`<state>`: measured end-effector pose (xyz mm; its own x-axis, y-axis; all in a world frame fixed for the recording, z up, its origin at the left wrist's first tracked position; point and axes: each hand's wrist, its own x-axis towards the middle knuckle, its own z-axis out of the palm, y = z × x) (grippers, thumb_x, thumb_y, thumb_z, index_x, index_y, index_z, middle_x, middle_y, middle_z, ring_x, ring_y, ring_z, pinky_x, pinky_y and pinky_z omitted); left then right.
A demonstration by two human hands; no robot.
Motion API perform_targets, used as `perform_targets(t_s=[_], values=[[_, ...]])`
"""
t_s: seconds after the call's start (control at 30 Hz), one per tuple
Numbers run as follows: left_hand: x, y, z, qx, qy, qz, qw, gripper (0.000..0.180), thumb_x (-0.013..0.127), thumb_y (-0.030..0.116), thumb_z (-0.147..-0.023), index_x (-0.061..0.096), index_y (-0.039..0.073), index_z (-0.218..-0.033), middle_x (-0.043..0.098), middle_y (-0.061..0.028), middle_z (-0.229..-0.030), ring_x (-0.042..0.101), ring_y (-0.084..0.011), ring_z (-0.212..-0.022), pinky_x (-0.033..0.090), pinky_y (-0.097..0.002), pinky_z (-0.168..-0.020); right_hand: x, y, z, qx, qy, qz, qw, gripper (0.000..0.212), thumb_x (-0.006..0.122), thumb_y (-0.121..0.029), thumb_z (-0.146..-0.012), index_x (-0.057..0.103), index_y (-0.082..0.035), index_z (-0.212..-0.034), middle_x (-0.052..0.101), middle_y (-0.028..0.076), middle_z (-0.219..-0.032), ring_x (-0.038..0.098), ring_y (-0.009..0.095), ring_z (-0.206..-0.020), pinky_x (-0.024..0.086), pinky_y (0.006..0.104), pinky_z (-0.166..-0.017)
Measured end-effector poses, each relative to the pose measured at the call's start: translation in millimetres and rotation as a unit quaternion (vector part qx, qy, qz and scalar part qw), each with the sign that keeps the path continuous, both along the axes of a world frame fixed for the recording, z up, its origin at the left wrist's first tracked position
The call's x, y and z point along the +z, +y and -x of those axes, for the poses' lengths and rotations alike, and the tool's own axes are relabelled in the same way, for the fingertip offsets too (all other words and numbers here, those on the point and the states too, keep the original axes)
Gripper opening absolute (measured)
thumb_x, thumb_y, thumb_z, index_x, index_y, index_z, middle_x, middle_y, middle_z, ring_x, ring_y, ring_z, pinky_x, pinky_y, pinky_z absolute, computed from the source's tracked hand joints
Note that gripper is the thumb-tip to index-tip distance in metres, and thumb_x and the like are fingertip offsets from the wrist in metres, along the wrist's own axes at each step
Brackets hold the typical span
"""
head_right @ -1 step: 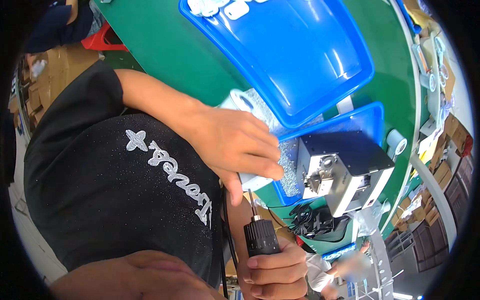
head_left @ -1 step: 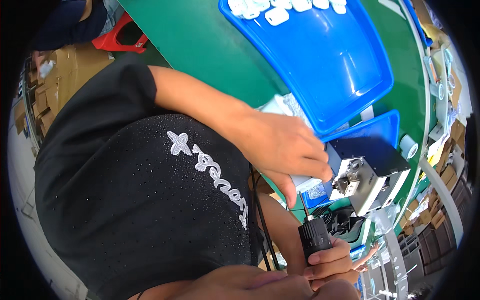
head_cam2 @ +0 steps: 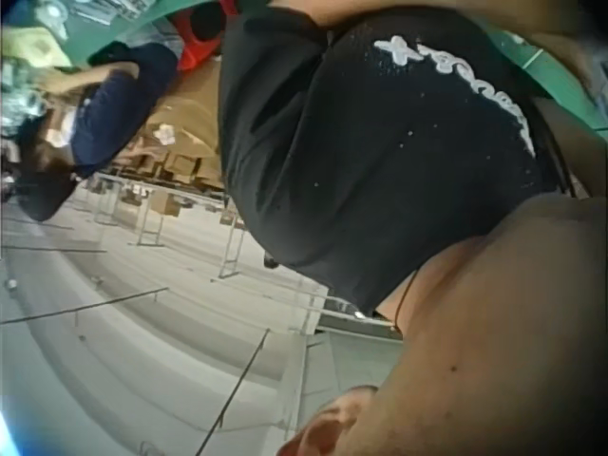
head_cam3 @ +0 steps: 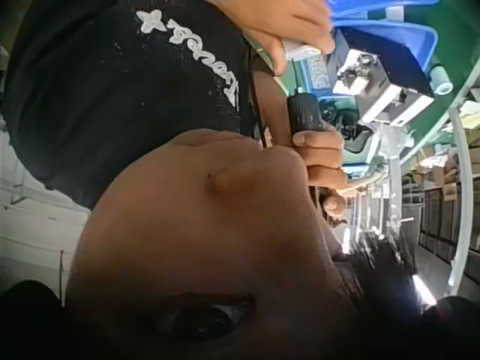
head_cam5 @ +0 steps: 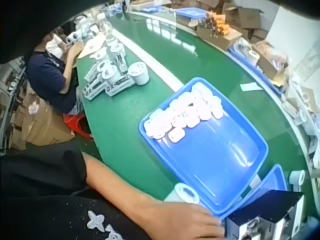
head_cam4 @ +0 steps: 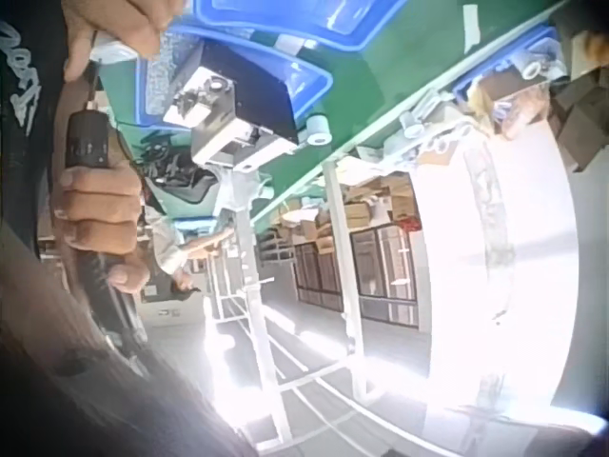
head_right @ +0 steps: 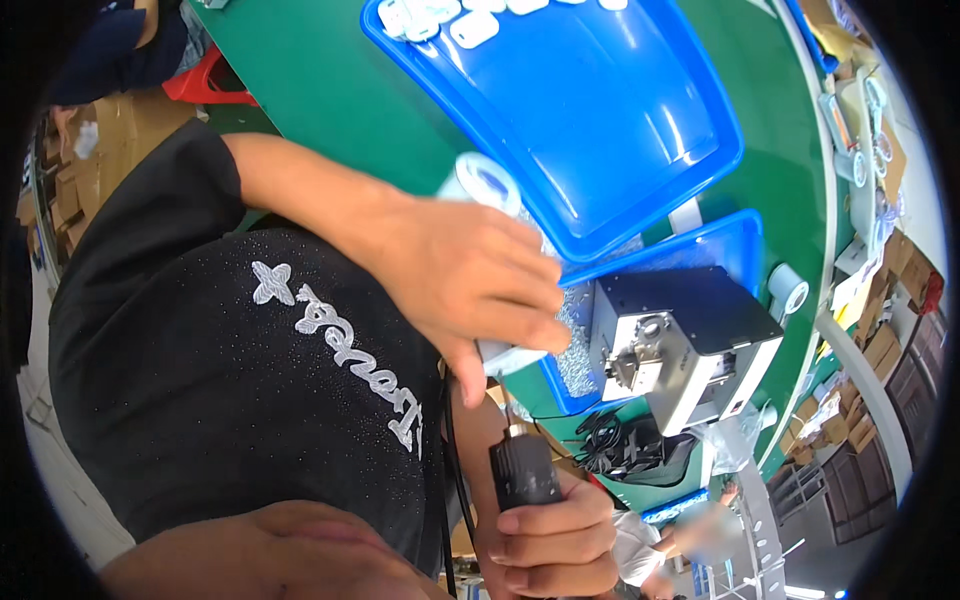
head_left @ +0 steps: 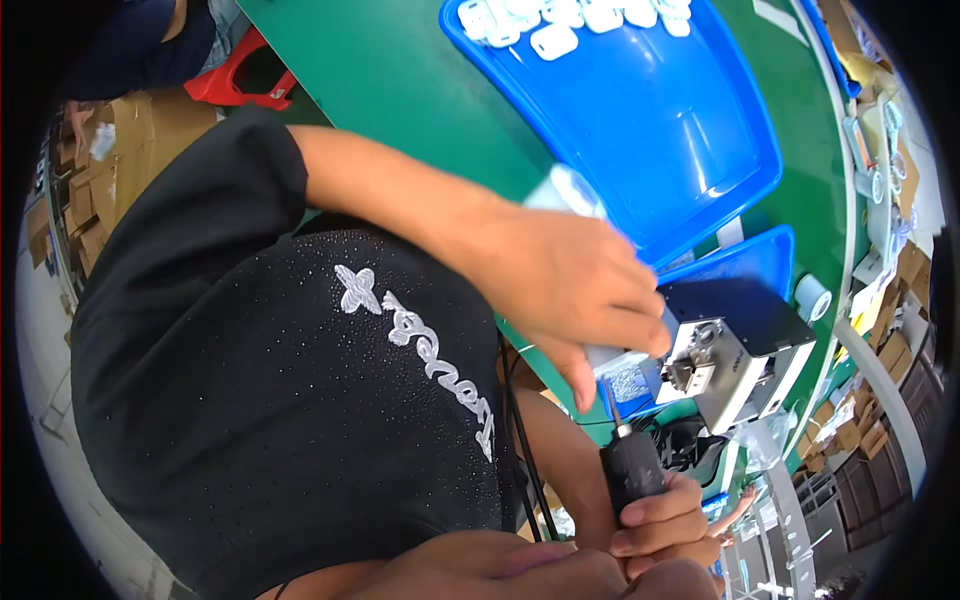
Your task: Assembling components of plastic hair dryer housings using an electric screwdriver at a factory workbench.
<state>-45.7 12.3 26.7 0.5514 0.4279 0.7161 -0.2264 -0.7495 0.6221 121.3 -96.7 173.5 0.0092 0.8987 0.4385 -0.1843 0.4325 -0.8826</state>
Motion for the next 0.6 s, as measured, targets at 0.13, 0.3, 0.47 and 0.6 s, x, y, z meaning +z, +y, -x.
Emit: perform_targets(t_s=[0.13,0.3,0.47,0.6], values=[[30,101,15,0.14,0.079,-0.187,0.969,0.073,0.069,0.065,-0.073,0.064,0.005,-0.114,0.063,-0.0075,-0.095,0.064,-0.0243,-0.084,0.054,-0.0366,-0.065,-28,42,33,-0.132,0.032,-0.013,0.991,0.071,0.06,-0.055,-0.093,0.04,0.001,-0.131,0.055,0.013,-0.079,0.057,0.024,-0.058,0.049,0.0379,-0.051],[12,280,-4,0.194,0.166,-0.348,0.902,0.04,0.069,0.045,-0.082,0.064,0.006,-0.089,0.068,-0.0145,-0.083,0.067,-0.0326,-0.079,0.053,-0.0418,-0.067,-64,142,68,-0.218,-0.211,0.239,0.922,0.048,0.083,-0.015,-0.077,0.054,0.001,-0.112,0.064,0.008,-0.071,0.057,0.012,-0.051,0.043,0.0248,-0.043],[2,341,87,0.272,0.344,-0.343,0.831,0.041,0.068,0.046,-0.082,0.067,0.013,-0.106,0.064,-0.0133,-0.113,0.058,-0.0318,-0.112,0.044,-0.0466,-0.094,-115,222,131,-0.166,-0.428,0.222,0.86,0.068,0.088,-0.02,-0.062,0.053,0.002,-0.116,0.068,0.022,-0.087,0.067,0.04,-0.082,0.053,0.0452,-0.078],[-19,316,153,0.435,0.152,-0.314,0.83,0.045,0.068,0.039,-0.086,0.063,0.01,-0.12,0.063,-0.0139,-0.117,0.058,-0.0309,-0.108,0.044,-0.0432,-0.091,-154,234,121,-0.228,-0.514,0.222,0.797,0.066,0.077,-0.021,-0.073,0.049,0.007,-0.126,0.07,0.022,-0.086,0.07,0.041,-0.08,0.056,0.0494,-0.068]])
